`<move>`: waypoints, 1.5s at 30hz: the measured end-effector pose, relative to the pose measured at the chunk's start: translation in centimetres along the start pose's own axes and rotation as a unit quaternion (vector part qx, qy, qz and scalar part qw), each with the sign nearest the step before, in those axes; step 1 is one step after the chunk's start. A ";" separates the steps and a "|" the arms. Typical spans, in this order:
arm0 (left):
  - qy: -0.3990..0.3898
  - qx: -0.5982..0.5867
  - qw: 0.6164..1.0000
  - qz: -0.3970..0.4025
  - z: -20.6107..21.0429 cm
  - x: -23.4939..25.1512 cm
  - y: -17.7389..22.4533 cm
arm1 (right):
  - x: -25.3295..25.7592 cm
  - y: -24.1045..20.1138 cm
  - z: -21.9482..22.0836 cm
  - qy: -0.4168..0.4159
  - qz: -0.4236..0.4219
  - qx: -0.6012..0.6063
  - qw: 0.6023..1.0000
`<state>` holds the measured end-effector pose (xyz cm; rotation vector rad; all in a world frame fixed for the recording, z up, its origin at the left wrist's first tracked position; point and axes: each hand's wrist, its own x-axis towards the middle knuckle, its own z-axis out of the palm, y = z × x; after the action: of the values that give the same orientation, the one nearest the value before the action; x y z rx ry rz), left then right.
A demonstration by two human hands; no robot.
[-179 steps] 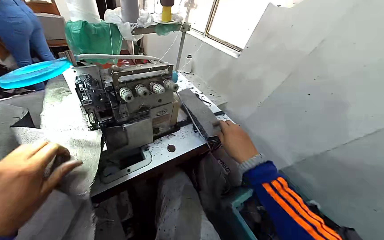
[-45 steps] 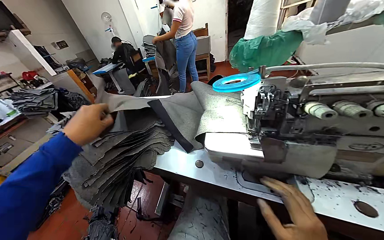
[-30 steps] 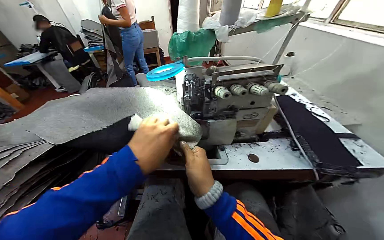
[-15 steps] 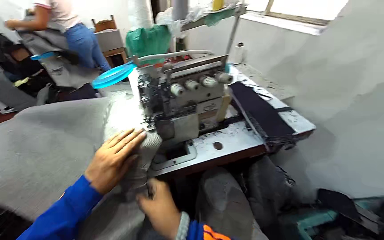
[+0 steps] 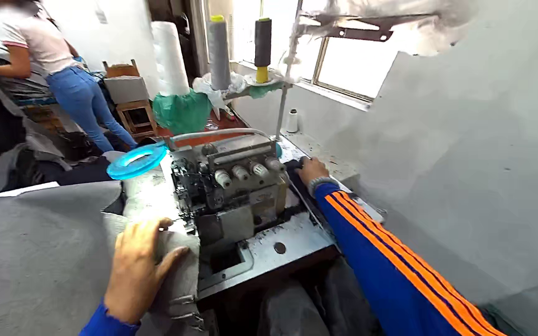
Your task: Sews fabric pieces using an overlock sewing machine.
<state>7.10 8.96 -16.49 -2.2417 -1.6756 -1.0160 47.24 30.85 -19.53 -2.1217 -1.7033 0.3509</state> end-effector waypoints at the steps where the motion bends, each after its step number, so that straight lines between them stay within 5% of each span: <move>1: -0.014 0.004 1.000 0.002 -0.2 0.3 0.2 | 0.4 -0.3 0.3 0.007 -0.011 -0.025 1.000; 6: -0.057 0.005 0.997 0.047 -0.5 0.7 -0.1 | -2.7 -0.5 -0.6 0.077 -0.116 0.064 0.988; 11: -0.079 -0.178 0.977 0.088 -1.1 1.5 -1.3 | -17.1 -3.3 -2.6 0.151 -0.242 0.250 0.925; 15: -0.038 -0.255 0.963 0.075 -2.9 1.3 -0.7 | -26.3 -8.3 -0.7 0.092 -0.273 0.377 0.880; 23: -0.001 -0.293 0.954 0.065 -4.3 -0.2 0.7 | -28.9 -17.6 5.4 -0.009 -0.353 0.539 0.765; 28: -0.008 -0.297 0.955 0.011 -4.8 -0.4 0.5 | -30.1 -18.9 5.7 -0.040 -0.280 0.635 0.719; 32: -0.032 -0.273 0.962 0.008 -4.9 0.7 0.5 | -30.7 -17.9 6.2 -0.053 -0.292 0.579 0.759; 35: -0.045 -0.211 0.975 0.052 -3.4 1.8 -0.7 | -32.5 -16.3 8.0 -0.167 -0.277 0.503 0.802; 40: 0.056 0.045 0.981 0.178 -0.3 0.9 -1.5 | -32.5 -14.9 9.8 -0.266 -0.230 0.534 0.768; 45: 0.043 0.165 0.980 0.102 0.1 -2.7 3.5 | -32.4 -12.8 9.7 -0.233 -0.236 0.533 0.778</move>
<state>9.96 5.67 -17.30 -2.0672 -1.4217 -0.7167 24.56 3.10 -24.01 -0.7727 -1.5650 1.3671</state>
